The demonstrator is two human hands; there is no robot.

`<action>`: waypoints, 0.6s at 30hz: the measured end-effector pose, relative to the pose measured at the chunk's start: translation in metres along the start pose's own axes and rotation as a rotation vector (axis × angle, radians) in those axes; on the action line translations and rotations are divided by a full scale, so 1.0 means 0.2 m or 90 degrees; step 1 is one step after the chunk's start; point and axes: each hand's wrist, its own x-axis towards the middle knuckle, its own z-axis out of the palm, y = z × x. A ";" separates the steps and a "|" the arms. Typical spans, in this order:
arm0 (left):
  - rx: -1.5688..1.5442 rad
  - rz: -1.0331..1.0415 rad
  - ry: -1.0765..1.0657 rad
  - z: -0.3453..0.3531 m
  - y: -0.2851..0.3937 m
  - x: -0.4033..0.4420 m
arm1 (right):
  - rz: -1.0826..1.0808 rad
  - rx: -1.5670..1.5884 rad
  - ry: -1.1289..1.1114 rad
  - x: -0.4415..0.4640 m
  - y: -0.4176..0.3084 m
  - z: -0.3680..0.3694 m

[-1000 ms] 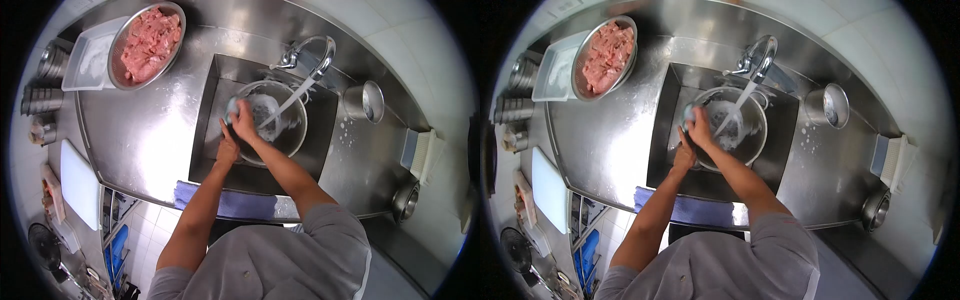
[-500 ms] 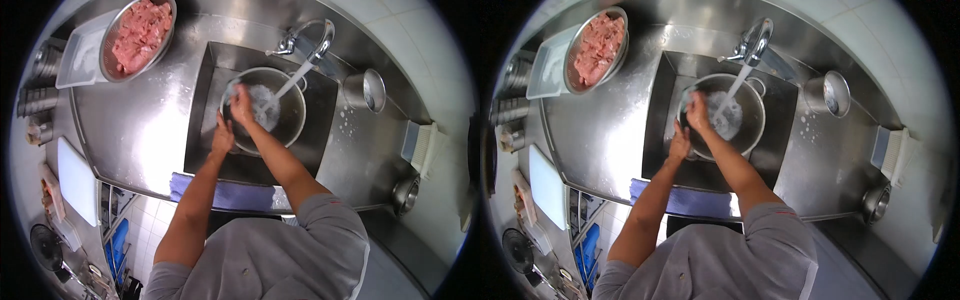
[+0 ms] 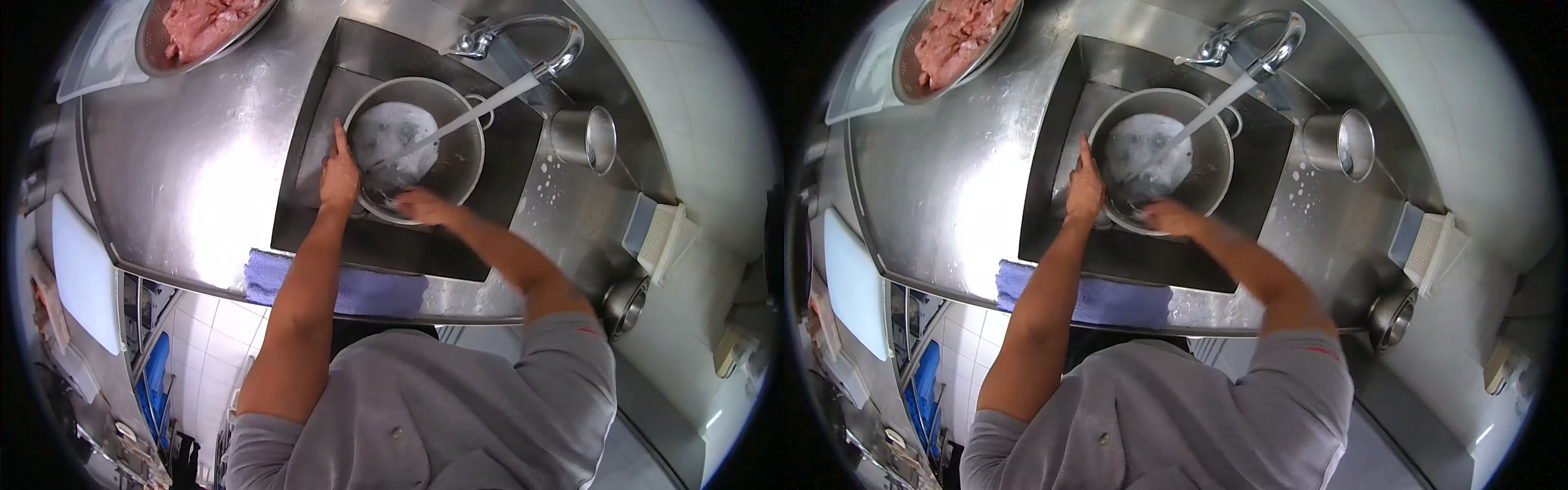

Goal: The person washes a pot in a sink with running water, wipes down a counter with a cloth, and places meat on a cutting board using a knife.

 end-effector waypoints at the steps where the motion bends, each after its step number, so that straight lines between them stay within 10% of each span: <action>1: 0.032 0.017 -0.008 -0.03 0.02 -0.01 | 0.020 -0.234 -0.121 -0.09 0.18 -0.12; 5: 0.110 0.094 0.025 0.05 0.01 0.04 | -0.139 -0.823 0.226 0.01 0.43 -0.52; 8: 0.087 0.062 0.019 0.07 0.02 0.03 | 0.085 -0.738 0.009 -0.20 0.36 -0.24; 10: 0.086 0.075 0.022 0.05 0.04 0.03 | 0.137 -0.411 -0.411 -0.16 0.25 0.05; 12: 0.090 0.101 0.033 0.05 0.06 0.06 | 0.055 0.152 -0.271 -0.20 0.05 0.04; 15: 0.105 0.130 0.024 0.03 0.02 0.08 | -0.186 -0.149 -0.299 -0.01 0.60 0.17; 18: 0.099 0.104 -0.017 -0.01 0.10 0.04 | 0.257 -0.241 -0.034 0.28 0.64 0.05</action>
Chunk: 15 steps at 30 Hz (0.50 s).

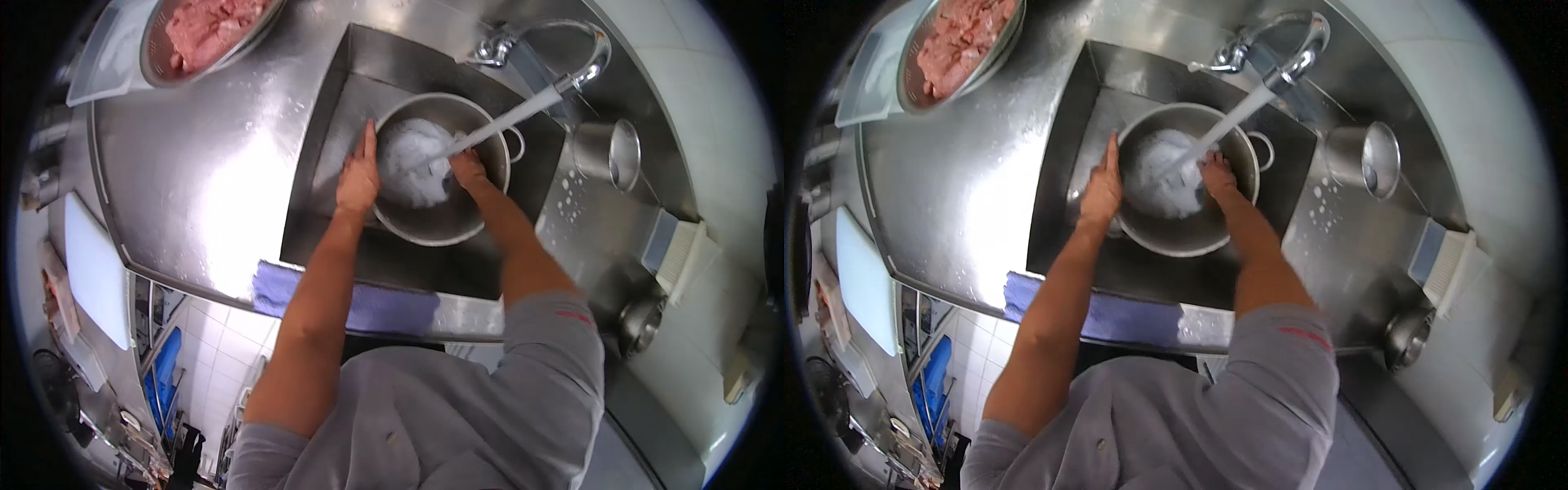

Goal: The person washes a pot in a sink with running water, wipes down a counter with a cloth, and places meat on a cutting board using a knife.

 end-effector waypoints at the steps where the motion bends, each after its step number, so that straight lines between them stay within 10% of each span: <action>1: 0.032 0.019 0.000 0.05 -0.03 0.03 | 0.027 -0.018 0.110 0.11 -0.05 -0.04; 2: 0.075 0.067 0.054 0.08 -0.07 0.04 | 0.053 0.144 0.355 0.31 -0.10 0.11; 3: 0.116 0.111 0.102 0.11 -0.08 0.04 | 0.394 0.635 0.533 0.48 -0.32 0.10; 5: 0.219 0.106 0.098 0.09 -0.05 0.04 | 0.009 0.291 0.739 0.69 -0.49 0.36; 7: 0.287 0.292 0.141 0.08 -0.02 0.03 | -0.020 0.106 0.367 0.48 -0.79 0.19; 10: 0.359 0.279 0.066 0.08 -0.02 0.03 | -0.148 0.313 0.547 0.23 -0.77 0.44; 12: 0.468 0.236 0.055 0.12 -0.05 0.06 | -0.223 0.010 -0.108 -0.20 -0.52 0.07; 15: 0.379 0.292 0.117 0.10 -0.03 0.03 | -0.140 -0.230 0.093 -0.08 -0.07 0.08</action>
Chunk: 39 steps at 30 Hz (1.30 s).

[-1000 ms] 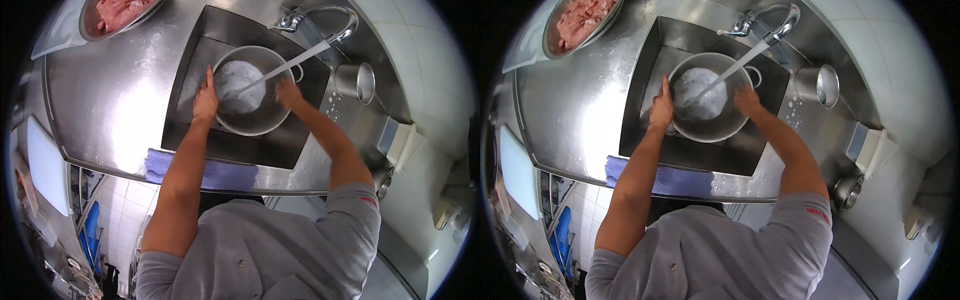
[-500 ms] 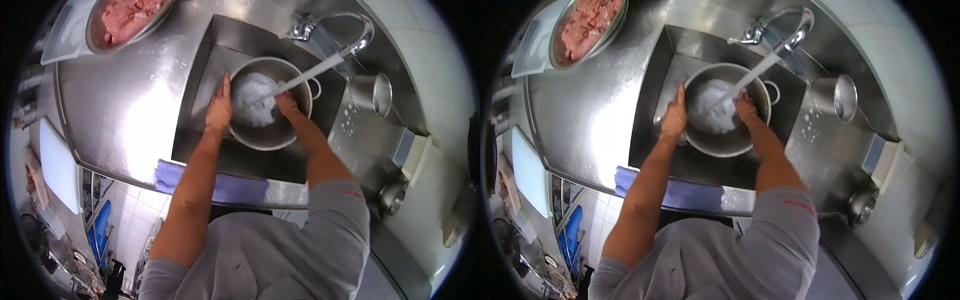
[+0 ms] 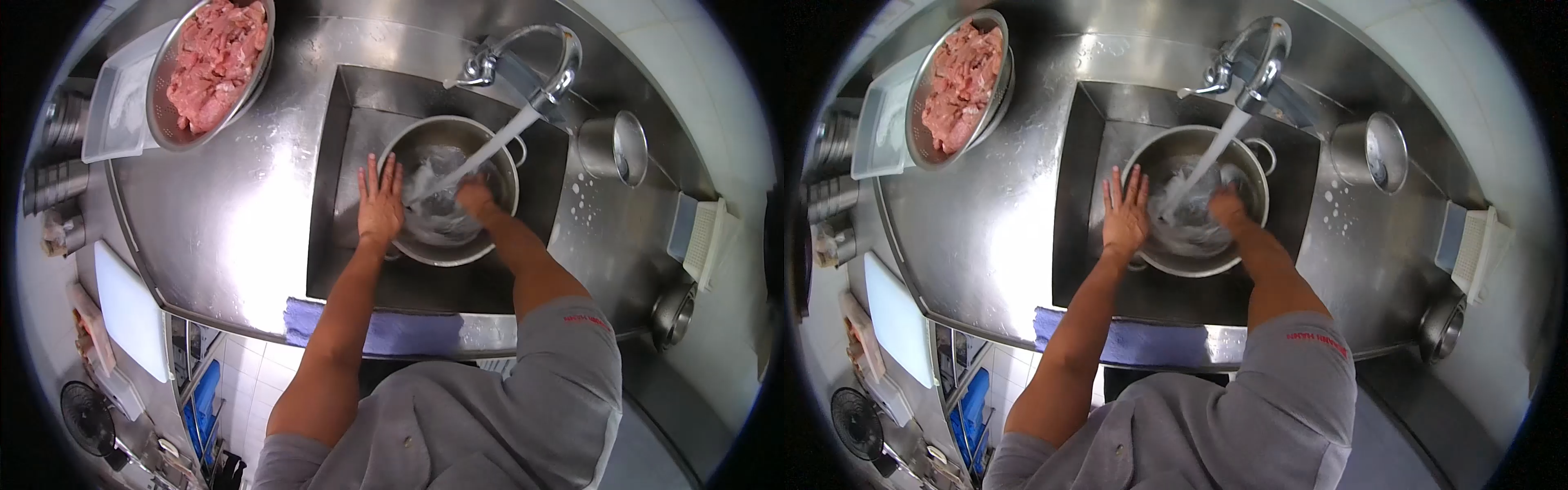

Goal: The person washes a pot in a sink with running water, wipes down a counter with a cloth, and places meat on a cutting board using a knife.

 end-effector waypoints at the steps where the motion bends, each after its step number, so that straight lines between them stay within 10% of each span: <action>1: -0.026 0.026 -0.014 -0.02 -0.01 0.00 | 0.039 0.022 0.047 0.12 0.15 -0.02; 3: -0.002 0.064 -0.031 -0.04 -0.02 0.04 | 0.072 0.178 0.433 0.47 0.14 0.16; 6: 0.022 0.097 -0.087 -0.02 0.02 0.03 | 0.254 0.375 0.392 0.68 -0.25 -0.10; 12: 0.007 0.029 -0.052 0.04 0.03 0.06 | 0.032 0.637 0.017 0.09 -0.51 0.04; 13: 0.001 0.037 -0.044 0.03 0.04 0.06 | -0.137 0.429 -0.042 -0.07 -0.35 0.05; 16: -0.006 -0.028 -0.012 0.03 0.05 0.05 | 0.018 0.176 -0.293 -0.21 -0.10 -0.16; 19: -0.063 -0.032 0.009 0.03 0.04 0.05 | 0.041 0.142 -0.196 -0.22 -0.23 -0.31; 23: -0.121 -0.015 0.021 -0.01 0.02 0.05 | 0.135 0.903 0.191 0.28 -0.63 -0.37; 28: -0.170 -0.071 0.069 0.01 0.06 -0.03 | 0.575 1.472 0.579 0.48 -0.26 -0.83; 30: -0.133 -0.069 0.045 -0.03 0.10 -0.10 | 0.744 1.414 0.780 0.52 -0.28 -0.83; 32: 0.002 -0.076 -0.101 -0.04 0.14 -0.15 | 0.349 0.961 0.642 0.53 -0.42 -0.63; 34: 0.126 -0.004 -0.267 -0.09 0.18 -0.21 | -0.018 1.206 0.032 0.34 -0.47 -0.58; 39: -0.054 0.077 -0.416 -0.02 0.37 -0.35 | -0.008 1.256 -0.155 -0.02 -0.43 -0.57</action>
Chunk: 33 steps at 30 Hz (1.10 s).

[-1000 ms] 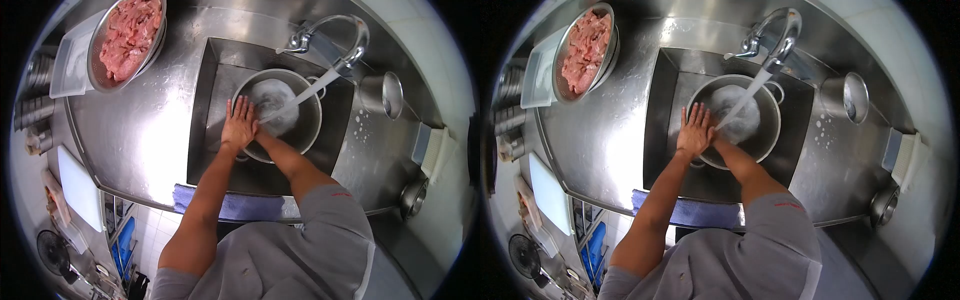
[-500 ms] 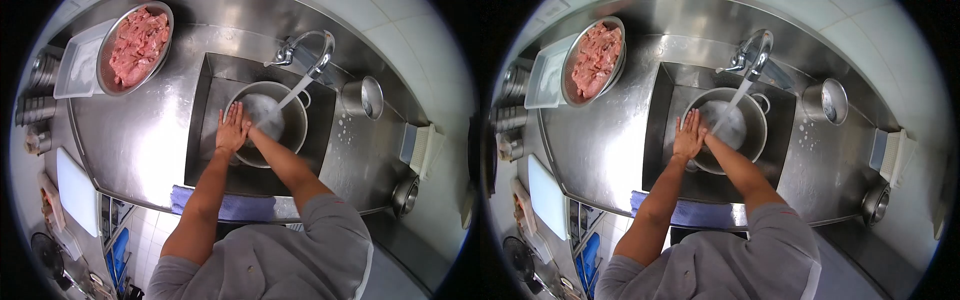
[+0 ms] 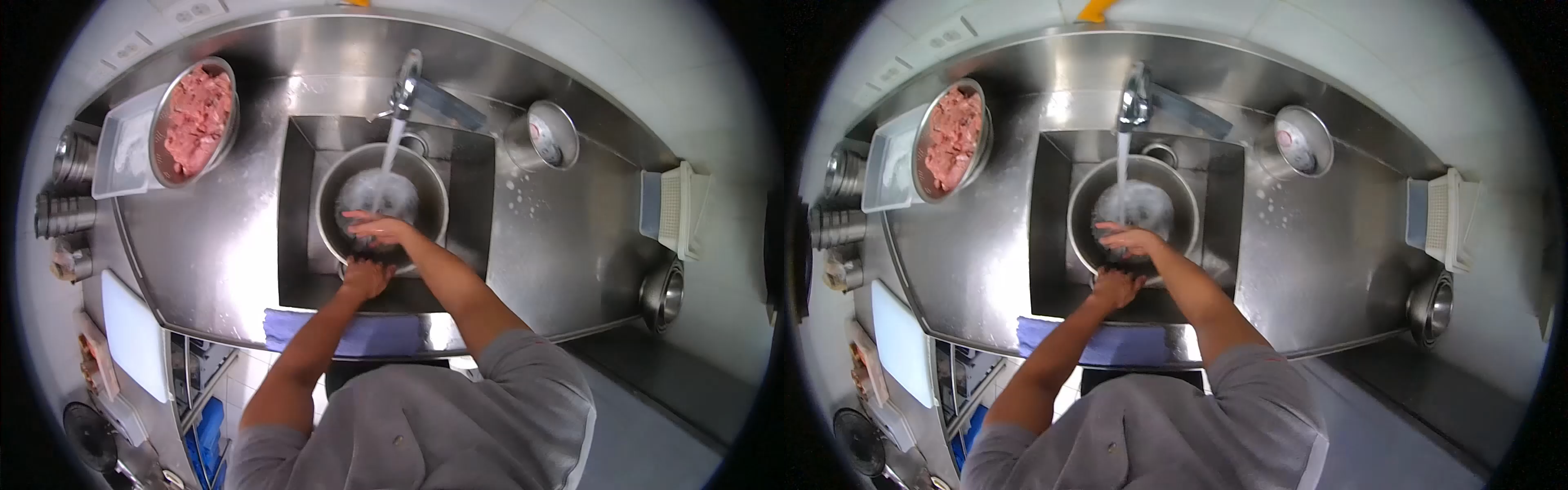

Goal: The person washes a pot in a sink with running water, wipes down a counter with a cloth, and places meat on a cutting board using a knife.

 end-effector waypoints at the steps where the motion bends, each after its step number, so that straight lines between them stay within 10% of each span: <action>1: -0.046 0.017 -0.001 -0.02 0.04 -0.03 | 0.055 0.067 -0.023 -0.03 0.02 0.02; 3: -0.083 0.020 -0.013 -0.03 0.05 -0.04 | -0.069 -0.514 0.141 0.40 0.29 0.08; 6: -0.119 0.167 0.004 0.05 0.03 0.02 | 0.035 -0.759 0.144 0.42 0.39 0.06; 10: -0.048 0.187 0.114 0.25 0.01 0.12 | 0.188 -0.927 0.149 0.22 0.40 -0.07; 16: -0.042 0.149 0.217 0.29 0.03 0.16 | 0.033 -0.976 0.453 0.29 0.42 -0.53; 22: -0.025 0.162 0.163 0.20 0.03 0.16 | 0.322 -1.128 -0.108 -0.05 0.27 -0.36; 26: 0.024 0.190 0.146 0.16 -0.03 0.09 | 0.067 -1.497 -0.020 -0.25 -0.11 -0.51; 28: 0.021 0.199 0.126 0.09 -0.04 0.05 | 0.057 -1.438 0.088 -0.47 -0.48 -0.36; 33: -0.065 0.187 0.101 -0.21 -0.01 -0.21 | -0.481 -0.981 0.674 -1.24 -0.84 -0.37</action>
